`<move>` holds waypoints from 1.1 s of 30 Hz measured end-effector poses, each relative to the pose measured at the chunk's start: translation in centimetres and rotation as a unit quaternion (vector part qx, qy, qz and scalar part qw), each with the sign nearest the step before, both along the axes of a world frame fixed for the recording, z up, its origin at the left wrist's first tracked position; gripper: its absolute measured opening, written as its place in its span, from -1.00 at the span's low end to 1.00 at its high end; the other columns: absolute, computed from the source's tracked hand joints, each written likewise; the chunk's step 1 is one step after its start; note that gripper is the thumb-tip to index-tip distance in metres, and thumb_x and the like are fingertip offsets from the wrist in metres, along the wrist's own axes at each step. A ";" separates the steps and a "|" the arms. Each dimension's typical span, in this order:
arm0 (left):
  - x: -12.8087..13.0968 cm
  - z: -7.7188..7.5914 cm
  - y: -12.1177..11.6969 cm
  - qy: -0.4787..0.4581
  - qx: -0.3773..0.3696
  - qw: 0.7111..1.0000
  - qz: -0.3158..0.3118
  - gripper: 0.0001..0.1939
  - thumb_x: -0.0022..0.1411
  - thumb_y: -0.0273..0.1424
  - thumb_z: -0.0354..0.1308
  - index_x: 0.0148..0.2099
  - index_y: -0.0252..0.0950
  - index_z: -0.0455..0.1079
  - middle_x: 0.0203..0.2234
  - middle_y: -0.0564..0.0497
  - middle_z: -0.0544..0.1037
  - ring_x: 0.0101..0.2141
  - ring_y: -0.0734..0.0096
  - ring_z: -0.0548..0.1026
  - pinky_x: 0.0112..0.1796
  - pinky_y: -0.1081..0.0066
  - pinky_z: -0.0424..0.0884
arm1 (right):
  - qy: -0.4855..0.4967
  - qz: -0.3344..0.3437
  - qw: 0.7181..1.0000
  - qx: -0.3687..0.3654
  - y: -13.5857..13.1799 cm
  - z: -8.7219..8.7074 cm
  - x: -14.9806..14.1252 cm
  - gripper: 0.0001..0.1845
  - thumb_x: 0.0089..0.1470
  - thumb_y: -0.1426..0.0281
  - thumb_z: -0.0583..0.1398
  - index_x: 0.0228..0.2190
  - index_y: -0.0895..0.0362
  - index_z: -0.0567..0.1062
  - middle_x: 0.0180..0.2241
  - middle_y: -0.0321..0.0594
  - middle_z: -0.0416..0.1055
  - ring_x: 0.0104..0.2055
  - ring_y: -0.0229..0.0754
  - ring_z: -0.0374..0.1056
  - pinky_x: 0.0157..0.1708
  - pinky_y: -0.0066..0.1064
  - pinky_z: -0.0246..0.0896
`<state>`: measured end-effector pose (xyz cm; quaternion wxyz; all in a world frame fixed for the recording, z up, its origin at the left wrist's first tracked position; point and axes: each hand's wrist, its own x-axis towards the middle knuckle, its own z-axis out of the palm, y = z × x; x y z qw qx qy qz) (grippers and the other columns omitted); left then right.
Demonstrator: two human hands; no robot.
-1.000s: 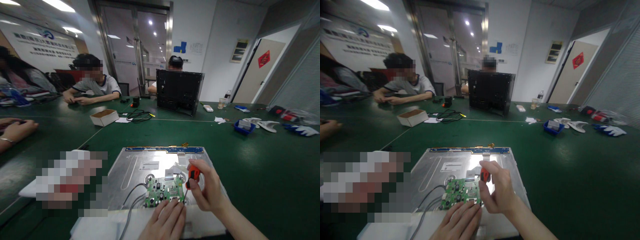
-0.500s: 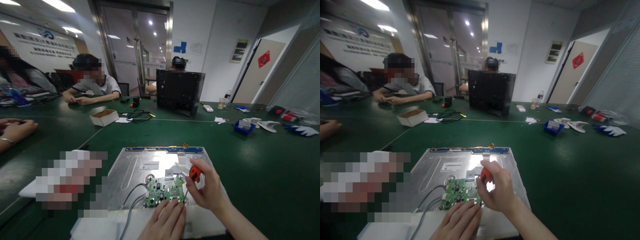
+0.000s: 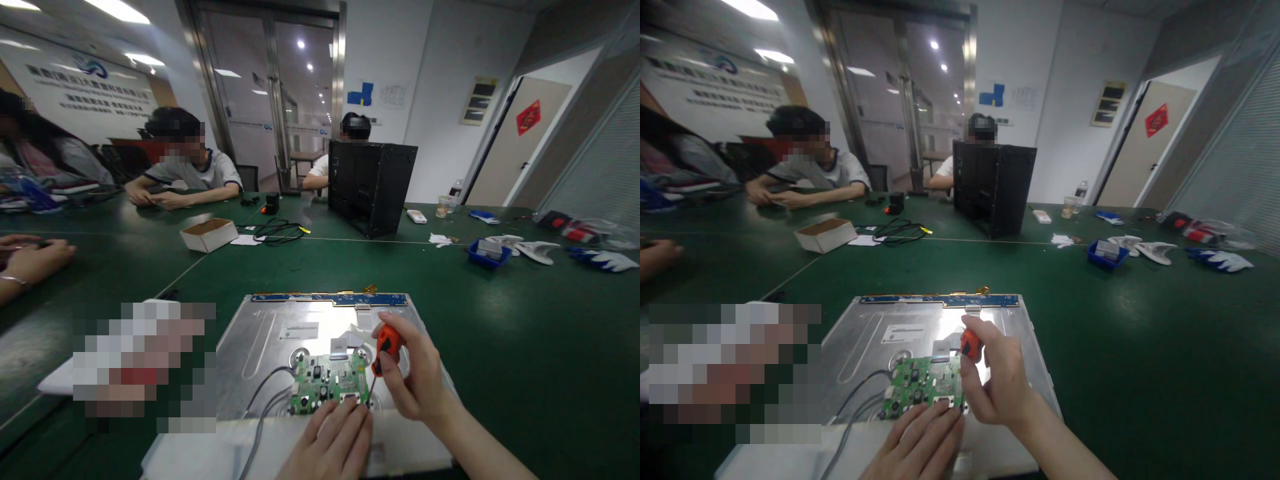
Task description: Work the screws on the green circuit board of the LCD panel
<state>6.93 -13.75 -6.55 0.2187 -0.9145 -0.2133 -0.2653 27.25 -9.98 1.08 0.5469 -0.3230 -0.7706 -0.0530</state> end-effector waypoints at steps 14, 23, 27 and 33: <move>0.2 0.3 0.0 -0.012 -0.002 1.000 -0.003 -0.61 0.57 -0.45 -0.18 0.07 -0.32 0.49 -0.06 0.01 0.60 0.02 0.32 0.45 0.25 0.32 0.07 | 0.000 0.000 1.000 0.008 0.3 0.2 -0.2 -0.60 0.24 0.46 0.14 0.10 0.09 0.27 -0.52 -0.40 0.36 -0.64 -0.28 0.23 -0.65 -0.45 0.19; 0.3 0.8 0.0 -0.020 -0.008 1.000 -0.005 -0.62 0.57 -0.46 -0.17 0.04 -0.33 0.51 -0.08 0.01 0.61 -0.01 0.31 0.45 0.21 0.31 0.10 | 0.003 0.026 0.999 -0.021 0.0 0.3 0.0 -0.48 0.19 0.51 0.04 0.18 0.14 0.24 -0.42 -0.28 0.41 -0.57 -0.24 0.29 -0.61 -0.40 0.22; 0.3 0.7 0.0 -0.020 -0.006 1.000 -0.008 -0.59 0.59 -0.41 -0.19 0.04 -0.32 0.51 -0.07 0.02 0.61 -0.01 0.30 0.45 0.18 0.31 0.13 | 0.002 0.008 1.000 -0.007 0.0 0.3 -0.1 -0.48 0.16 0.52 0.06 0.16 0.12 0.25 -0.48 -0.35 0.36 -0.60 -0.26 0.25 -0.63 -0.43 0.20; 0.1 0.2 0.0 -0.005 -0.002 1.000 -0.003 -0.62 0.59 -0.30 -0.13 0.07 -0.33 0.50 -0.05 -0.01 0.60 -0.01 0.29 0.45 0.17 0.31 0.16 | 0.007 -0.008 1.000 0.011 0.2 0.3 -0.2 -0.53 0.15 0.52 0.10 0.10 0.09 0.26 -0.51 -0.40 0.34 -0.64 -0.28 0.24 -0.65 -0.46 0.22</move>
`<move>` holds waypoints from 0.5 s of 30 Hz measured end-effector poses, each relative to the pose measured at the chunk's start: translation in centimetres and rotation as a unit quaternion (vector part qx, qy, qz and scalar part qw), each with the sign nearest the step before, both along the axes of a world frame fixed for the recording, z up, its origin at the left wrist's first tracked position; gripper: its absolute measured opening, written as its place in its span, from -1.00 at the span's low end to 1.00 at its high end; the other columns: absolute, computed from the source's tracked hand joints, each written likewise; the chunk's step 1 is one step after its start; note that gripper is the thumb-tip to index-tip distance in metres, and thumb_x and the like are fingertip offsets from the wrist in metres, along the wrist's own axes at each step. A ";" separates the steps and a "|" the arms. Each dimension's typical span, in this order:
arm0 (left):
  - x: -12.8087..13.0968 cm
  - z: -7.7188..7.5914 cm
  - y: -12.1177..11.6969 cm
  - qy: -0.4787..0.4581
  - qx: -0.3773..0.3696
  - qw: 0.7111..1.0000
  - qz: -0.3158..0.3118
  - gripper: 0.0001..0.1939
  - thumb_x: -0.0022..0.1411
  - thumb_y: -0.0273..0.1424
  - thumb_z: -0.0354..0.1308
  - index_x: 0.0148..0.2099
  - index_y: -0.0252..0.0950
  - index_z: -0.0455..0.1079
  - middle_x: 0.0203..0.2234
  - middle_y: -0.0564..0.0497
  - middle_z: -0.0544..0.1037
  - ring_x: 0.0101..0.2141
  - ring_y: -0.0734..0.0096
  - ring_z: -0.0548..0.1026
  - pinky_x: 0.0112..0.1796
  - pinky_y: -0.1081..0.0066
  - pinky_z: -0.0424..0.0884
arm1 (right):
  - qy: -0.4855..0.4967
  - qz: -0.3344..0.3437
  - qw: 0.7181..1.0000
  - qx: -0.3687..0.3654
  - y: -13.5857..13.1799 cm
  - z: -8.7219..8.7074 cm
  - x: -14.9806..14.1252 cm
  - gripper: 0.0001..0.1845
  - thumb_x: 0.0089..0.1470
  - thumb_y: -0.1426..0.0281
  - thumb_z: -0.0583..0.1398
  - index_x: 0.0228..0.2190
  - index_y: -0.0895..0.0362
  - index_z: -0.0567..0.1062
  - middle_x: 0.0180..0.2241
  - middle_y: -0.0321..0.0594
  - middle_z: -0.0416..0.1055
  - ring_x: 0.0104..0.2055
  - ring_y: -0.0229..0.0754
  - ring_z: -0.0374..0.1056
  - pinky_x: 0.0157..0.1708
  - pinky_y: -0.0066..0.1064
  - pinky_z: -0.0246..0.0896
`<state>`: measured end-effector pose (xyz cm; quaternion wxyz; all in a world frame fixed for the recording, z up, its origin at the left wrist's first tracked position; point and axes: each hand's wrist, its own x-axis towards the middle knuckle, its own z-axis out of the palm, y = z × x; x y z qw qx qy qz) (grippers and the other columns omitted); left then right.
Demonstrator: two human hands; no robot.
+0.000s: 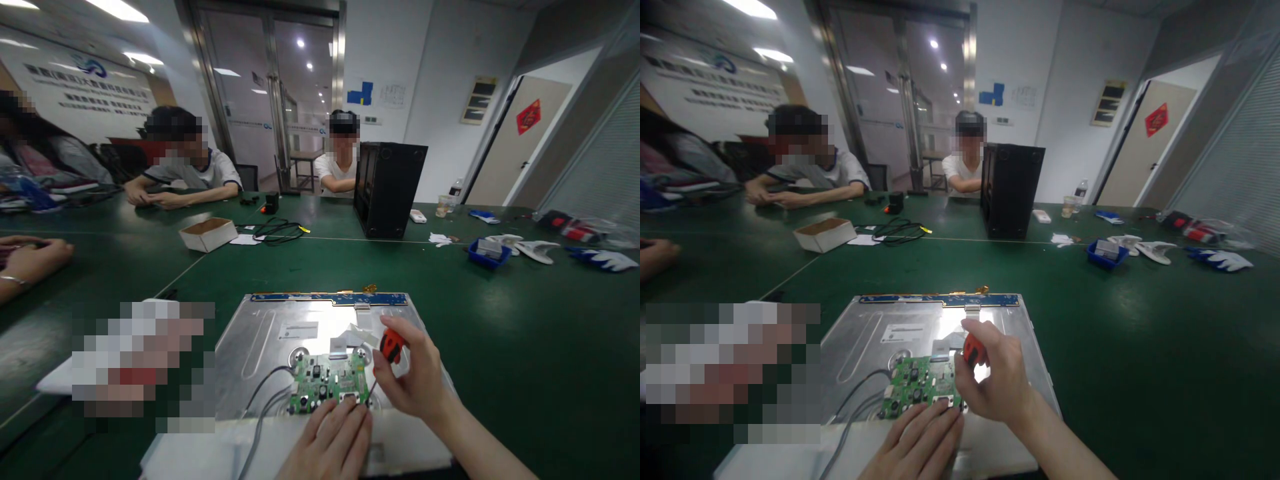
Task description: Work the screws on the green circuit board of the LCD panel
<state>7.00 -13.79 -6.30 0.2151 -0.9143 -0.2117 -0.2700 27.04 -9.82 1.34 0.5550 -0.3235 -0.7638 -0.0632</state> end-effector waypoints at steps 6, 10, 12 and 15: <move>0.0 0.1 0.1 0.004 -0.003 1.000 0.002 -0.62 0.58 -0.35 -0.14 0.08 -0.32 0.50 -0.04 -0.01 0.60 0.01 0.29 0.45 0.18 0.32 0.16 | -0.010 -0.002 1.000 0.004 0.1 0.0 0.0 -0.55 0.17 0.51 0.13 0.09 0.08 0.27 -0.54 -0.42 0.34 -0.64 -0.25 0.26 -0.64 -0.44 0.21; 0.0 0.0 0.2 0.004 0.000 1.000 -0.003 -0.63 0.57 -0.31 -0.10 0.07 -0.34 0.50 -0.05 -0.03 0.60 0.02 0.27 0.44 0.18 0.32 0.16 | -0.011 0.029 0.999 -0.008 0.0 0.1 0.1 -0.51 0.15 0.51 0.09 0.13 0.11 0.25 -0.51 -0.36 0.36 -0.58 -0.21 0.31 -0.60 -0.40 0.23; 0.0 -0.2 0.2 0.005 -0.001 1.000 -0.005 -0.62 0.57 -0.27 -0.09 0.07 -0.35 0.50 -0.05 -0.05 0.59 0.02 0.25 0.44 0.16 0.32 0.18 | -0.006 0.050 0.999 -0.015 0.0 0.0 0.2 -0.48 0.14 0.51 0.08 0.15 0.13 0.24 -0.49 -0.33 0.37 -0.55 -0.19 0.34 -0.60 -0.39 0.24; 0.0 -0.3 0.1 -0.001 -0.005 1.000 -0.006 -0.57 0.58 -0.20 -0.11 0.07 -0.36 0.49 -0.05 -0.06 0.59 0.00 0.25 0.45 0.11 0.33 0.24 | 0.000 0.056 0.998 -0.026 0.0 0.0 0.2 -0.46 0.13 0.53 0.06 0.16 0.14 0.24 -0.47 -0.31 0.36 -0.53 -0.19 0.35 -0.60 -0.40 0.22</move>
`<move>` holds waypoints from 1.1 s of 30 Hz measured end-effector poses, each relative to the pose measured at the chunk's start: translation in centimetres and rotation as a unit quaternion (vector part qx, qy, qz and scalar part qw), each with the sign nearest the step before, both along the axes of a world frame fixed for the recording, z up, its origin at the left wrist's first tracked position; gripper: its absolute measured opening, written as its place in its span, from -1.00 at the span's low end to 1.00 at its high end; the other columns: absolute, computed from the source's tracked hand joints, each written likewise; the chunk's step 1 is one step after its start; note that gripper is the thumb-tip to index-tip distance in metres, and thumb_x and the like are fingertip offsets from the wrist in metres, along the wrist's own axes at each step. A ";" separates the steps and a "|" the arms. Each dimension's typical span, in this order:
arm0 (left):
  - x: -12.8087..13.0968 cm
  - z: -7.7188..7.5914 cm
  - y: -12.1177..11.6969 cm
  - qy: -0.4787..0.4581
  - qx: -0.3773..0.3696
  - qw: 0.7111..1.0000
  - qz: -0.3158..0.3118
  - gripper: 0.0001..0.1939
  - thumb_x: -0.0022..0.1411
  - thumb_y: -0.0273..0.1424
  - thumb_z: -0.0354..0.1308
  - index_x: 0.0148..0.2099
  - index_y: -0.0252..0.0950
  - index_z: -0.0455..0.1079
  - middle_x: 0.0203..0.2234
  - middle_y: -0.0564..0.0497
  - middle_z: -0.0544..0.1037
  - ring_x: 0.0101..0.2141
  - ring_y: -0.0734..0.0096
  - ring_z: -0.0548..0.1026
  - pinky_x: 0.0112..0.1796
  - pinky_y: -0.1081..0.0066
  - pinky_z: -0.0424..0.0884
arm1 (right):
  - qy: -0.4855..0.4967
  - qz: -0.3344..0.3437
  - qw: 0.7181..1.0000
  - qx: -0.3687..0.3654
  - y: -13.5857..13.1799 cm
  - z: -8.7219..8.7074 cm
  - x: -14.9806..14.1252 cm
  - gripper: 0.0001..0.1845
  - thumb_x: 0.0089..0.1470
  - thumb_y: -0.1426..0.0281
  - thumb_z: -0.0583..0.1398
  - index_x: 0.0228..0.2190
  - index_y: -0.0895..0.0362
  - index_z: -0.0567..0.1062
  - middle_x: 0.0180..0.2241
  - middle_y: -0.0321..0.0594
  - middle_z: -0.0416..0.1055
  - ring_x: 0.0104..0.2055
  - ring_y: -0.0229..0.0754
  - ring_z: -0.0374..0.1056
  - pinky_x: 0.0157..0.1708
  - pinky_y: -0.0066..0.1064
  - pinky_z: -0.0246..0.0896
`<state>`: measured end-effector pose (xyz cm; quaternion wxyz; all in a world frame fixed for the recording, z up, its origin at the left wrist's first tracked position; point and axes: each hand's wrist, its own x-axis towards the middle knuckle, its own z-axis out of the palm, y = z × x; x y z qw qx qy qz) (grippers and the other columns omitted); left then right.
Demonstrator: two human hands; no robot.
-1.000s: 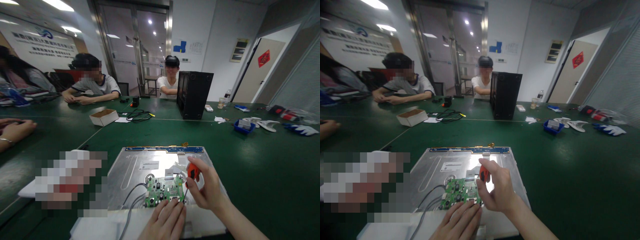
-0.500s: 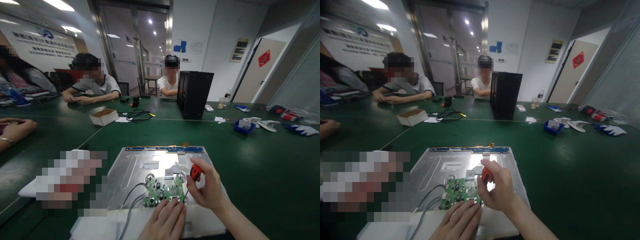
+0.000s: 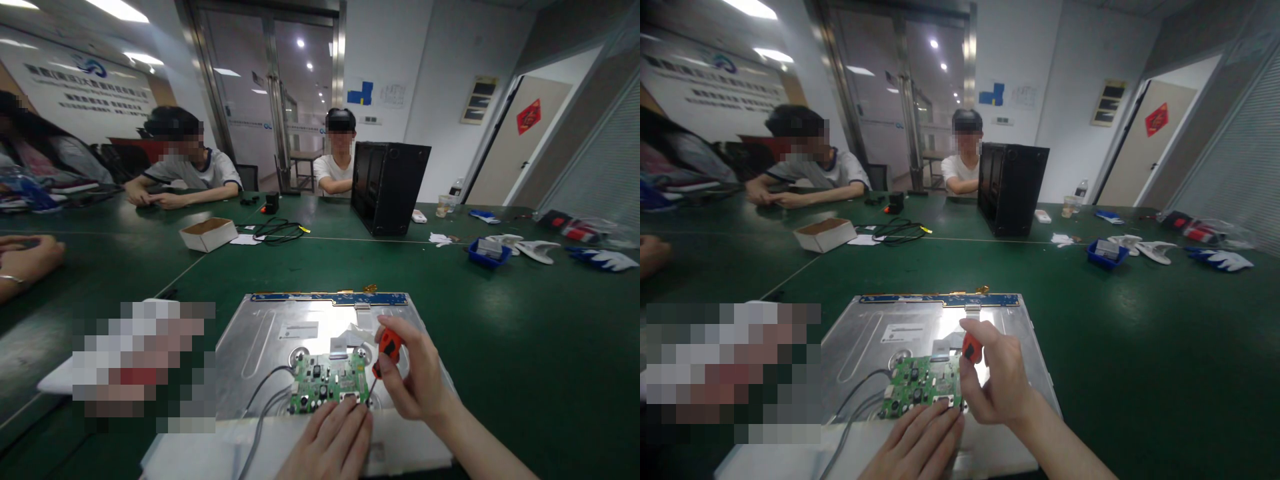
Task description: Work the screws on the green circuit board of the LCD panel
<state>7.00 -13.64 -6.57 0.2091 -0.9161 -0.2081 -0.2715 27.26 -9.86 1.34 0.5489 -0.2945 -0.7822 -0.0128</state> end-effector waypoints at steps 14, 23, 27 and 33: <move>0.2 -0.6 -0.3 0.005 -0.014 1.000 0.005 -0.49 0.54 -0.06 -0.07 0.09 -0.38 0.46 -0.06 -0.11 0.59 -0.03 0.20 0.48 -0.03 0.34 0.40 | -0.003 -0.055 0.998 0.029 0.1 0.0 -0.3 -0.54 0.17 0.51 0.12 0.11 0.08 0.26 -0.55 -0.44 0.33 -0.64 -0.27 0.22 -0.66 -0.46 0.20; 0.4 0.1 -0.2 -0.017 -0.008 1.000 0.004 -0.48 0.58 -0.11 -0.17 0.04 -0.37 0.50 -0.08 -0.06 0.60 -0.03 0.25 0.48 -0.04 0.34 0.38 | -0.006 -0.012 1.000 0.010 0.0 -0.1 0.0 -0.50 0.16 0.50 0.06 0.14 0.13 0.23 -0.48 -0.32 0.35 -0.55 -0.20 0.31 -0.60 -0.41 0.23; 0.4 0.3 -0.3 -0.008 -0.010 1.000 0.004 -0.48 0.58 -0.10 -0.16 0.05 -0.38 0.50 -0.09 -0.08 0.60 -0.03 0.24 0.48 -0.02 0.35 0.36 | 0.010 0.002 1.000 -0.001 0.1 -0.2 0.1 -0.48 0.14 0.50 0.05 0.14 0.14 0.24 -0.43 -0.27 0.36 -0.50 -0.18 0.33 -0.57 -0.39 0.25; 0.2 -0.2 -0.3 0.005 -0.015 1.000 0.004 -0.48 0.54 -0.05 -0.08 0.08 -0.39 0.46 -0.05 -0.10 0.59 -0.02 0.22 0.48 -0.03 0.33 0.36 | 0.008 -0.028 1.000 0.011 0.0 -0.1 -0.1 -0.52 0.15 0.53 0.07 0.11 0.12 0.25 -0.48 -0.33 0.34 -0.57 -0.23 0.29 -0.62 -0.44 0.20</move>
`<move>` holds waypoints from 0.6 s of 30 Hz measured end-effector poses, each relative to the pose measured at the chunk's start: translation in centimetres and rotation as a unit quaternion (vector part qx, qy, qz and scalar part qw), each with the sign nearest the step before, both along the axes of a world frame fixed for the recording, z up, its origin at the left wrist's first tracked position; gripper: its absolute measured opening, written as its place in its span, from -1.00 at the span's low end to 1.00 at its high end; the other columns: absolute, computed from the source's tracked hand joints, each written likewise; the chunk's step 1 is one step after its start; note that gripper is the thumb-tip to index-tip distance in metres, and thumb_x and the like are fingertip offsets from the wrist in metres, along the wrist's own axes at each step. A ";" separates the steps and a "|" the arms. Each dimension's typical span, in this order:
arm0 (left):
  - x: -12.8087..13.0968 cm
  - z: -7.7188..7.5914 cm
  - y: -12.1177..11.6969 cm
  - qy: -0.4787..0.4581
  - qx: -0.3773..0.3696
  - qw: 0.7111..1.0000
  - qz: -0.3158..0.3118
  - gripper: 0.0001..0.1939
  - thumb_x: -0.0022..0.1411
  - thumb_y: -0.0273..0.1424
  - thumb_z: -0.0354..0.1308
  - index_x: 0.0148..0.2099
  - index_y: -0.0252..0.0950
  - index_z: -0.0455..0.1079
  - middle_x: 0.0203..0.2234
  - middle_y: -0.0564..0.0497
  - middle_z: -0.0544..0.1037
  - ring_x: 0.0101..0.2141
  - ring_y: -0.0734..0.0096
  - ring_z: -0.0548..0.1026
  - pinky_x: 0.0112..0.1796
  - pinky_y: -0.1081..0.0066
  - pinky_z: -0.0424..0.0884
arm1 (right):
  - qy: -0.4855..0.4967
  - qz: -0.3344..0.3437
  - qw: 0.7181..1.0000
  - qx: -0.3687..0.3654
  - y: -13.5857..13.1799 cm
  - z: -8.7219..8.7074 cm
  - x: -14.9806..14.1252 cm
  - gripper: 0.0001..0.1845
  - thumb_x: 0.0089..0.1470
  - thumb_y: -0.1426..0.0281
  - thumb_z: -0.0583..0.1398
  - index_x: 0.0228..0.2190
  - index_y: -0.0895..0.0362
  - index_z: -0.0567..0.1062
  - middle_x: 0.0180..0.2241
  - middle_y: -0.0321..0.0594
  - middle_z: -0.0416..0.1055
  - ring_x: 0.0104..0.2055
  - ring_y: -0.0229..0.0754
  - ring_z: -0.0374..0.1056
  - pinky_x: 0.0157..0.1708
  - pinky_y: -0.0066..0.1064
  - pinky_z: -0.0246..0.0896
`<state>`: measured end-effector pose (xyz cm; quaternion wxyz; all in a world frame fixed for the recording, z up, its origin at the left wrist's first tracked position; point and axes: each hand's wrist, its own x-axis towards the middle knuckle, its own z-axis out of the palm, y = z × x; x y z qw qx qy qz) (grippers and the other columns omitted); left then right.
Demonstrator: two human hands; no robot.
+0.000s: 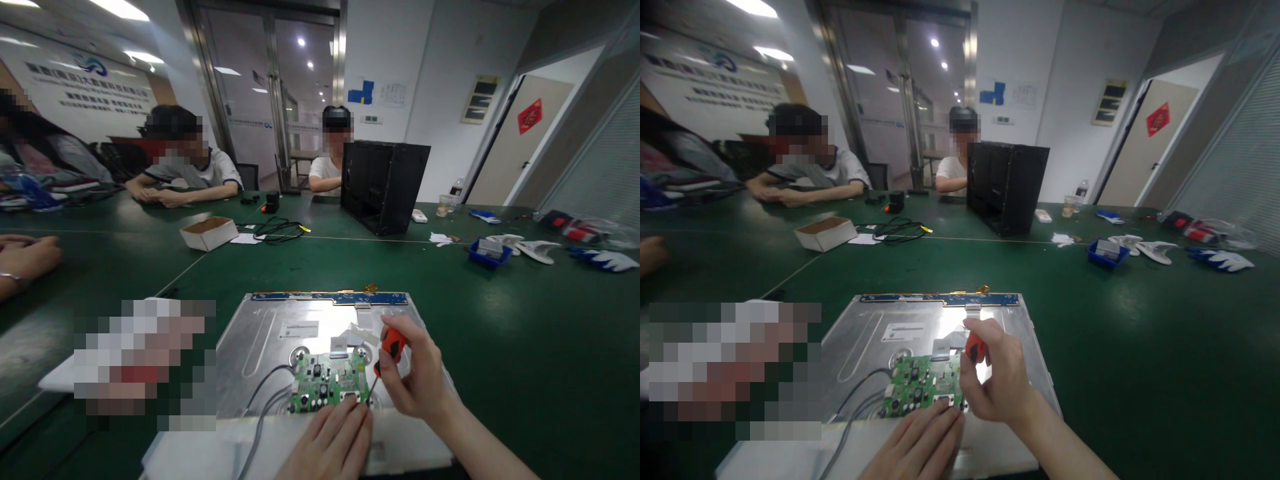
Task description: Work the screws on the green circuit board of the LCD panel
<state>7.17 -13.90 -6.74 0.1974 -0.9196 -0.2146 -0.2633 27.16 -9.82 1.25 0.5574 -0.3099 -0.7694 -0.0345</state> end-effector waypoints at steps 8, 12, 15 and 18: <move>0.1 -0.1 0.0 -0.004 -0.011 1.000 0.004 -0.50 0.56 -0.09 -0.10 0.08 -0.40 0.45 -0.05 -0.10 0.59 -0.02 0.21 0.48 -0.01 0.32 0.37 | -0.007 -0.052 0.998 0.019 -0.1 -0.2 -0.3 -0.64 0.23 0.45 0.12 0.07 0.12 0.27 -0.54 -0.42 0.35 -0.67 -0.31 0.25 -0.65 -0.49 0.23; 0.1 -0.1 -0.1 0.003 -0.010 1.000 0.000 -0.51 0.53 -0.07 -0.04 0.08 -0.40 0.46 -0.05 -0.11 0.58 -0.02 0.20 0.48 -0.01 0.32 0.38 | -0.016 -0.053 0.998 0.022 -0.1 -0.1 -0.2 -0.67 0.27 0.43 0.10 0.06 0.13 0.28 -0.52 -0.39 0.39 -0.67 -0.30 0.27 -0.63 -0.47 0.24; 0.1 -0.2 -0.1 -0.003 -0.006 1.000 0.000 -0.51 0.55 -0.09 -0.07 0.08 -0.40 0.46 -0.06 -0.11 0.59 -0.02 0.20 0.48 -0.01 0.32 0.37 | -0.021 -0.027 0.999 0.008 -0.1 0.0 0.0 -0.64 0.28 0.40 0.04 0.10 0.17 0.26 -0.48 -0.32 0.40 -0.62 -0.26 0.31 -0.62 -0.43 0.23; 0.1 -0.1 0.0 -0.013 -0.001 1.000 -0.005 -0.49 0.57 -0.10 -0.12 0.07 -0.40 0.47 -0.06 -0.10 0.59 -0.02 0.21 0.47 0.00 0.33 0.36 | -0.014 -0.002 1.000 -0.009 -0.1 0.1 0.2 -0.59 0.27 0.42 0.00 0.13 0.18 0.25 -0.47 -0.29 0.37 -0.59 -0.23 0.33 -0.62 -0.41 0.21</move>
